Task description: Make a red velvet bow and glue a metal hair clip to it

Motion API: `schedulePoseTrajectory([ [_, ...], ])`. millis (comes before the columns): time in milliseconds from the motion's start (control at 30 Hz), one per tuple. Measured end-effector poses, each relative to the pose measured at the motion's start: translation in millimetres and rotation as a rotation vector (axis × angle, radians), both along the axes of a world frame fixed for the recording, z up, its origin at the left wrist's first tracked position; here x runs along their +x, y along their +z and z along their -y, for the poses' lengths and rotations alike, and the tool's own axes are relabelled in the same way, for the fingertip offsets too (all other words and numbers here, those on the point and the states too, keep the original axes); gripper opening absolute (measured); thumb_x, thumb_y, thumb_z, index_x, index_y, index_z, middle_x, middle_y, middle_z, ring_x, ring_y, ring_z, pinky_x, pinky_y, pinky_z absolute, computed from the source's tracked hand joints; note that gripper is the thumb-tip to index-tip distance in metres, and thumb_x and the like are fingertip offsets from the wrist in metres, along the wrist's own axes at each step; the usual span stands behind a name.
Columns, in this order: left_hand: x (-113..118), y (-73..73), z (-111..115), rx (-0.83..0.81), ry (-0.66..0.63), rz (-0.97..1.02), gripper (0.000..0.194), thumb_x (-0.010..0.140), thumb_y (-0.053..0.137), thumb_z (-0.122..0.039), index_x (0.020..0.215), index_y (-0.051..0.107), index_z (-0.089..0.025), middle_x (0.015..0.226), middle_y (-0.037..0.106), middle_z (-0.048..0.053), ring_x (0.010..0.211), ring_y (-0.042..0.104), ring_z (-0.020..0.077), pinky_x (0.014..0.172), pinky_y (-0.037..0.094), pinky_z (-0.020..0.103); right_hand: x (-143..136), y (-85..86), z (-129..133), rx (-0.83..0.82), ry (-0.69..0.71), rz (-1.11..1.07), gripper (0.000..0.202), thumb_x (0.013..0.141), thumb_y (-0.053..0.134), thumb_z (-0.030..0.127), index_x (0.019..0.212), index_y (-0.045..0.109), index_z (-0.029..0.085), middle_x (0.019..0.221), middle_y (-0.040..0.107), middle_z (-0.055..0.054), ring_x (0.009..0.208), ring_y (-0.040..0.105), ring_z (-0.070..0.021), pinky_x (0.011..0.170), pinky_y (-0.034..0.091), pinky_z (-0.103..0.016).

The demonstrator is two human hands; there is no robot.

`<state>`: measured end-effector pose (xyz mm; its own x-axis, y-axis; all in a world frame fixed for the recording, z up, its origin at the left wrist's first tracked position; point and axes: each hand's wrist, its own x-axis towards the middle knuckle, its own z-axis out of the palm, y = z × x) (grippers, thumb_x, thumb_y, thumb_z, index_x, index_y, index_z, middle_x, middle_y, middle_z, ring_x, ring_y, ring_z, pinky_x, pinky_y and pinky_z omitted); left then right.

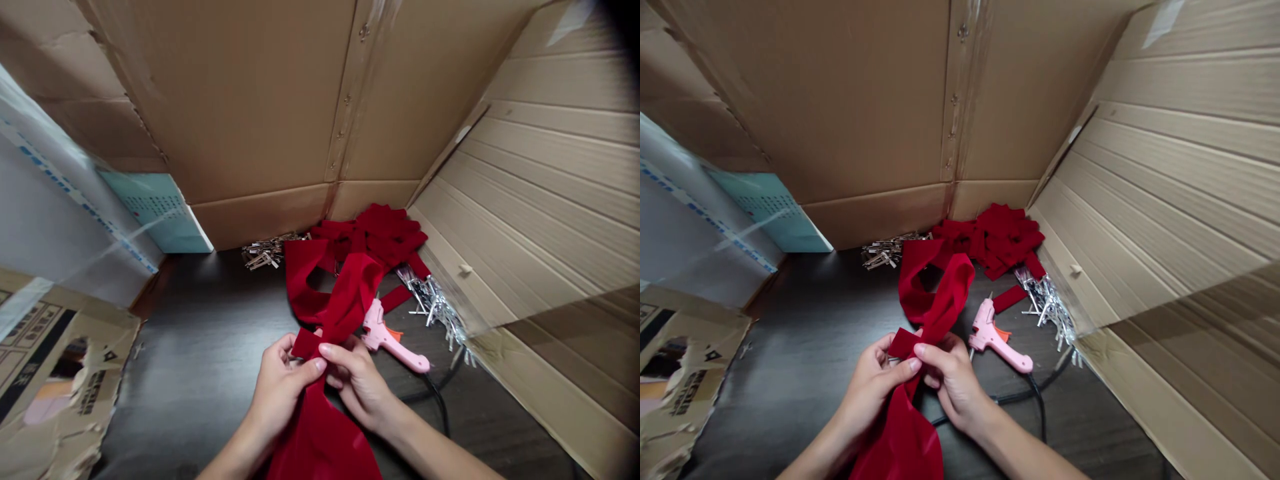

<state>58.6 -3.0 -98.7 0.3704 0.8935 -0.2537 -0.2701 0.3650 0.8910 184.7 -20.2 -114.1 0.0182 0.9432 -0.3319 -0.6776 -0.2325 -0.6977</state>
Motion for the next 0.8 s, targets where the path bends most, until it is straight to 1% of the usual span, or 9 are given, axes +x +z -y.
schedulePoseTrajectory([
  [100,-0.8,1.5,0.0,0.017,-0.04,-0.009,0.033,0.063,0.08,-0.015,0.089,0.06,-0.013,0.084,0.07,0.004,0.076,0.064,0.0147,0.073,0.05,0.023,-0.5,-1.1,1.8,0.006,0.01,0.039,0.034,0.057,0.085,0.029,0.08,0.067,0.013,0.068,0.061,0.001,0.053,0.05,-0.0059,0.044,0.038,-0.015],
  [167,-1.5,3.7,0.5,0.004,-0.092,-0.019,0.034,0.065,0.078,-0.016,0.092,0.058,-0.013,0.084,0.069,0.003,0.074,0.064,0.0144,0.071,0.05,0.023,-0.3,-1.4,2.4,0.018,0.0,0.063,0.032,0.057,0.085,0.029,0.079,0.067,0.013,0.069,0.063,0.0,0.056,0.054,-0.0083,0.047,0.043,-0.017],
  [267,-2.5,7.3,0.8,-0.047,-0.179,-0.044,0.032,0.066,0.075,-0.015,0.088,0.054,-0.015,0.077,0.068,0.001,0.064,0.065,0.0151,0.064,0.051,0.025,-0.1,-1.8,2.8,0.024,0.013,0.091,0.029,0.058,0.083,0.03,0.073,0.065,0.013,0.058,0.058,0.003,0.043,0.046,-0.0063,0.036,0.037,-0.016],
  [333,-2.8,9.1,0.2,-0.066,-0.233,-0.054,0.03,0.064,0.073,-0.011,0.084,0.051,-0.016,0.074,0.067,0.001,0.062,0.066,0.0163,0.064,0.052,0.027,-0.3,-2.0,3.7,0.006,0.05,0.109,0.03,0.058,0.083,0.031,0.072,0.063,0.014,0.052,0.055,0.004,0.036,0.04,-0.0049,0.03,0.032,-0.015],
  [433,-3.0,9.6,-0.6,-0.09,-0.277,-0.06,0.029,0.063,0.068,-0.006,0.078,0.046,-0.017,0.068,0.065,-0.001,0.062,0.067,0.0173,0.067,0.052,0.03,-0.2,-2.0,6.1,-0.002,0.122,0.127,0.031,0.059,0.082,0.033,0.071,0.061,0.013,0.043,0.051,0.006,0.031,0.036,-0.0041,0.029,0.032,-0.015],
  [567,-2.9,7.6,0.5,-0.145,-0.315,-0.024,0.03,0.064,0.061,-0.005,0.079,0.04,-0.02,0.063,0.063,-0.004,0.057,0.066,0.0159,0.064,0.052,0.03,1.5,-1.6,7.4,0.059,0.215,0.11,0.028,0.065,0.079,0.035,0.069,0.062,0.013,0.035,0.043,0.008,0.028,0.037,-0.0055,0.03,0.033,-0.016],
  [633,-2.5,7.0,1.3,-0.132,-0.31,0.004,0.03,0.063,0.057,-0.004,0.08,0.039,-0.02,0.064,0.063,-0.004,0.054,0.063,0.0132,0.058,0.048,0.025,2.8,-1.2,6.3,0.075,0.203,0.105,0.026,0.066,0.078,0.033,0.071,0.063,0.013,0.038,0.046,0.007,0.029,0.039,-0.0055,0.032,0.037,-0.017],
  [700,-1.9,7.0,1.7,-0.126,-0.286,0.018,0.031,0.061,0.053,-0.004,0.082,0.038,-0.02,0.063,0.062,-0.004,0.048,0.057,0.0092,0.049,0.04,0.018,4.0,-0.6,4.5,0.077,0.175,0.092,0.024,0.065,0.079,0.03,0.074,0.064,0.014,0.046,0.053,0.005,0.032,0.044,-0.0065,0.036,0.042,-0.019],
  [800,-1.0,8.0,2.1,-0.146,-0.271,0.007,0.033,0.061,0.051,-0.006,0.086,0.036,-0.021,0.06,0.062,-0.004,0.042,0.045,0.0062,0.041,0.028,0.016,5.4,1.4,2.3,0.085,0.17,0.07,0.023,0.063,0.079,0.028,0.075,0.064,0.014,0.057,0.061,0.002,0.039,0.053,-0.01,0.04,0.046,-0.021],
])
